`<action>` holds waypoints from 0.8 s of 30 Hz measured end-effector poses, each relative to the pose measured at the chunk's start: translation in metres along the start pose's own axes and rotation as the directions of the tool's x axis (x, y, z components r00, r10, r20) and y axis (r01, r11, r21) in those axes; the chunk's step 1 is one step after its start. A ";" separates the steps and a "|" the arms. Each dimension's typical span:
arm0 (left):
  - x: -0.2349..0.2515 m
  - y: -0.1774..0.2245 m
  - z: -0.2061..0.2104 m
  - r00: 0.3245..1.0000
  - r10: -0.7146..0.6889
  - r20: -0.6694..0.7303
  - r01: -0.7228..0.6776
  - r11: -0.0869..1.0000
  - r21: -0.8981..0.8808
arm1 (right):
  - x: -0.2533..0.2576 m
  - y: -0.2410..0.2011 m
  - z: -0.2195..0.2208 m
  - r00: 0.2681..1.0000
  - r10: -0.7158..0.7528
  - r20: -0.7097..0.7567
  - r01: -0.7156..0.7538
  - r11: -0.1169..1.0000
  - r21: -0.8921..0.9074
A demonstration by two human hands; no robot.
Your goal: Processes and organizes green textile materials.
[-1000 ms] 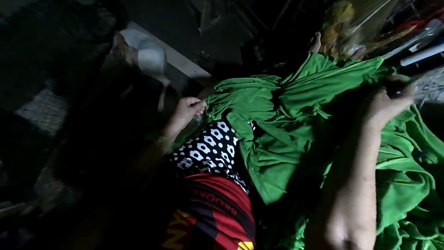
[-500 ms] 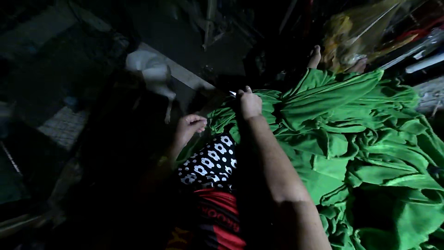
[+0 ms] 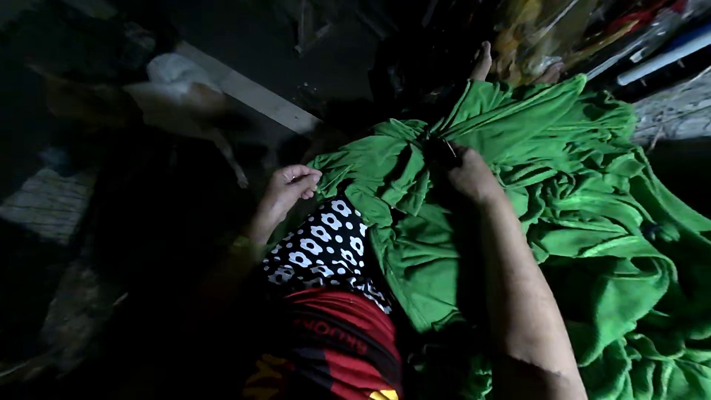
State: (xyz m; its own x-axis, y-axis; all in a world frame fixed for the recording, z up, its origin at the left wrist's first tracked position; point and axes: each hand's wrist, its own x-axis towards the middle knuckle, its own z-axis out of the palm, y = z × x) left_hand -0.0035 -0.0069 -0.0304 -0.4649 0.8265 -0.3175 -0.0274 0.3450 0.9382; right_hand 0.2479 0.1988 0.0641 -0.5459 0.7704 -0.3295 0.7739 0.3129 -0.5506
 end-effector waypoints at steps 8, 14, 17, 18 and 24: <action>-0.013 0.024 0.052 0.948 0.221 0.227 -0.273 0.935 0.227 | 0.005 -0.001 0.012 0.996 0.007 -0.085 0.003 0.993 0.116; -0.013 0.038 0.096 0.925 0.234 0.298 -0.328 0.888 0.322 | 0.007 0.002 0.012 0.995 0.061 -0.085 -0.037 0.963 0.265; -0.004 0.047 0.089 0.956 0.100 0.275 -0.152 0.973 0.172 | 0.011 0.003 0.013 0.995 0.064 -0.080 -0.037 0.952 0.303; 0.000 0.049 0.082 0.965 0.041 0.260 -0.071 0.992 0.108 | 0.013 0.001 0.014 0.996 0.059 -0.074 -0.033 0.949 0.313; 0.026 0.036 0.055 0.990 -0.095 0.100 0.080 0.987 0.141 | 0.033 -0.018 0.045 0.978 -0.037 -0.203 0.061 0.992 0.113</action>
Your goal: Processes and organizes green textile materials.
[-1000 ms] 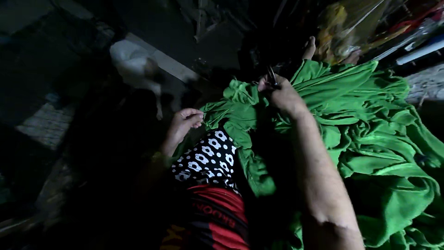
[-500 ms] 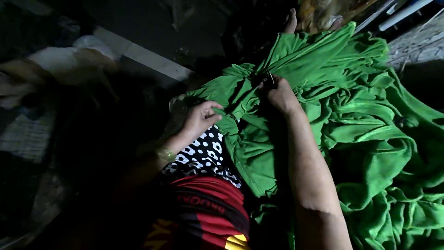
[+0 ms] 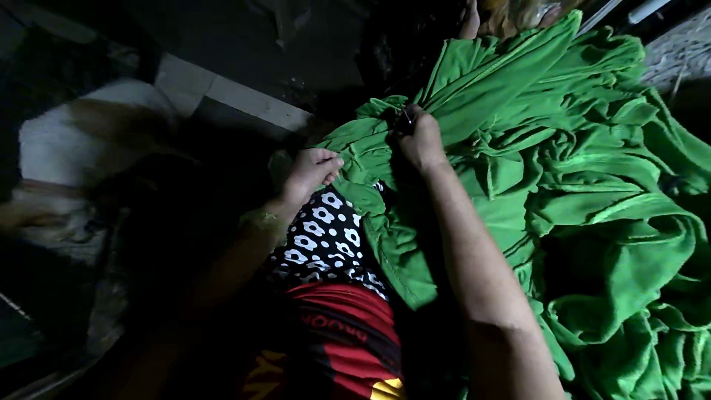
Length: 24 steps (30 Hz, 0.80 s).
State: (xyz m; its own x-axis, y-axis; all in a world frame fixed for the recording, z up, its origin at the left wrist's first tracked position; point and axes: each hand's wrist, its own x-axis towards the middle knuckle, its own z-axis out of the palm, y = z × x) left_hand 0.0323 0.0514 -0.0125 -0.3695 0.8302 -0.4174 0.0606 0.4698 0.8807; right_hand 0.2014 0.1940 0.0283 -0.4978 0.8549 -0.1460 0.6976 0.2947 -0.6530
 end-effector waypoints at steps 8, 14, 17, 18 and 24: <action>-0.012 -0.002 0.007 0.859 0.507 0.071 -0.491 0.776 0.396 | -0.026 -0.008 -0.011 0.966 -0.251 0.059 0.242 0.962 0.125; -0.015 0.000 0.006 0.886 0.452 0.098 -0.438 0.751 0.494 | -0.034 -0.007 0.003 0.932 -0.186 0.311 0.217 0.974 -0.068; -0.021 -0.003 0.006 0.896 0.434 0.098 -0.422 0.757 0.499 | -0.037 -0.007 0.003 0.913 -0.233 0.333 0.297 0.943 -0.153; -0.022 -0.004 0.006 0.895 0.437 0.095 -0.423 0.761 0.492 | -0.038 -0.008 0.004 0.908 -0.247 0.339 0.325 0.925 -0.195; -0.028 -0.002 0.010 0.885 0.462 0.067 -0.435 0.763 0.478 | -0.052 -0.028 0.014 0.912 -0.217 0.349 0.365 0.815 -0.449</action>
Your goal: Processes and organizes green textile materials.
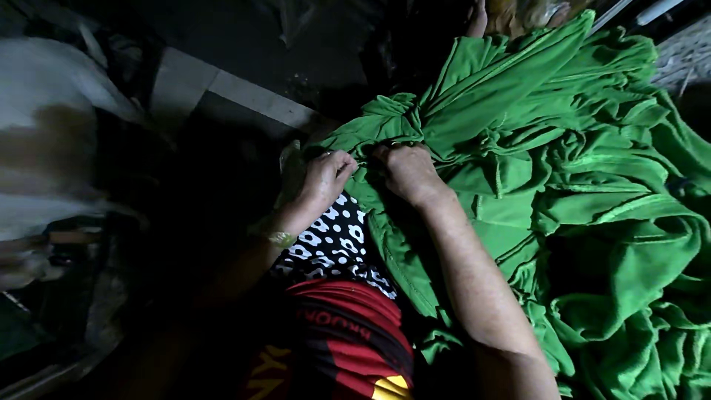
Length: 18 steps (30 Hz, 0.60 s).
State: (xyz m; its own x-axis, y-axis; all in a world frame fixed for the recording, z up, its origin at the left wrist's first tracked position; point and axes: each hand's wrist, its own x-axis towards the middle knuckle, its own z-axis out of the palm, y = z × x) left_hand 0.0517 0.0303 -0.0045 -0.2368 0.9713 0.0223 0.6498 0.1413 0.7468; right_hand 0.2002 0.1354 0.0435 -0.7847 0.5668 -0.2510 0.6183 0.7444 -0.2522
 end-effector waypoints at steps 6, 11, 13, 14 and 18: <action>0.001 0.002 -0.008 0.991 -0.106 0.078 0.113 0.989 -0.092 | 0.004 0.000 0.007 1.000 0.023 -0.017 -0.023 0.999 -0.026; -0.001 -0.025 -0.038 0.955 -0.294 0.035 0.292 0.912 -0.288 | 0.010 0.026 0.008 0.979 0.191 -0.068 -0.154 0.918 0.366; -0.007 -0.039 -0.043 0.949 -0.315 0.005 0.291 0.870 -0.397 | 0.011 0.021 0.004 0.965 0.253 -0.069 -0.226 0.935 0.272; -0.010 -0.046 -0.045 0.948 -0.319 -0.008 0.283 0.850 -0.445 | 0.011 0.017 0.004 0.963 0.263 -0.067 -0.245 0.949 0.199; -0.015 -0.055 -0.051 0.905 -0.414 -0.093 0.299 0.777 -0.553 | 0.005 0.011 -0.010 0.971 0.196 -0.138 -0.161 0.961 0.227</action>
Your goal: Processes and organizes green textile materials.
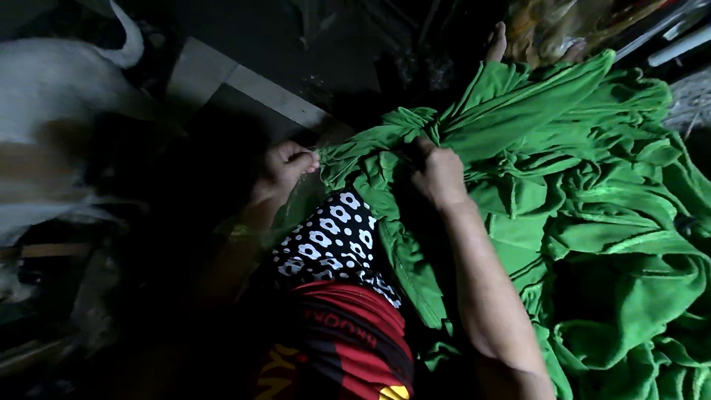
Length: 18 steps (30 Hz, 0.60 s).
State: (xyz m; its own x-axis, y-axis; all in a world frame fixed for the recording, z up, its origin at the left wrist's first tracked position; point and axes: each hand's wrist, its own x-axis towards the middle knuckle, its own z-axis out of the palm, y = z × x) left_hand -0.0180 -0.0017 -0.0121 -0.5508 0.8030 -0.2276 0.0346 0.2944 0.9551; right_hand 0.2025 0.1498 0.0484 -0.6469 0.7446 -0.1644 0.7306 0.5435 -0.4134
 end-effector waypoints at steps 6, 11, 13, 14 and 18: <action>0.002 0.000 -0.010 0.998 -0.008 -0.062 -0.002 0.989 -0.148 | 0.015 0.048 -0.082 0.800 0.285 -0.529 0.312 0.555 0.771; 0.005 -0.010 -0.014 0.999 -0.017 -0.040 0.009 0.980 -0.199 | 0.025 0.049 -0.060 0.664 -0.006 -0.748 0.414 0.835 0.361; 0.007 -0.016 -0.011 1.000 -0.004 -0.024 -0.001 0.978 -0.210 | 0.027 0.012 -0.028 0.843 -0.100 -0.529 0.291 0.911 0.292; 0.005 -0.017 -0.009 1.000 0.001 -0.019 -0.005 0.979 -0.204 | 0.029 -0.005 -0.009 0.922 -0.133 -0.363 0.235 0.938 0.254; 0.001 -0.012 -0.005 0.999 -0.044 -0.004 0.043 0.987 -0.156 | 0.048 -0.057 0.062 0.983 -0.113 0.147 0.135 0.980 -0.148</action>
State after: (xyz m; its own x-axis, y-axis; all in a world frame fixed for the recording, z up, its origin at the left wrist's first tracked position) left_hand -0.0228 -0.0072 -0.0231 -0.5554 0.7868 -0.2690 -0.1194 0.2447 0.9622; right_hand 0.1160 0.1302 0.0087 -0.7507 0.6129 -0.2466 0.6606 0.6903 -0.2951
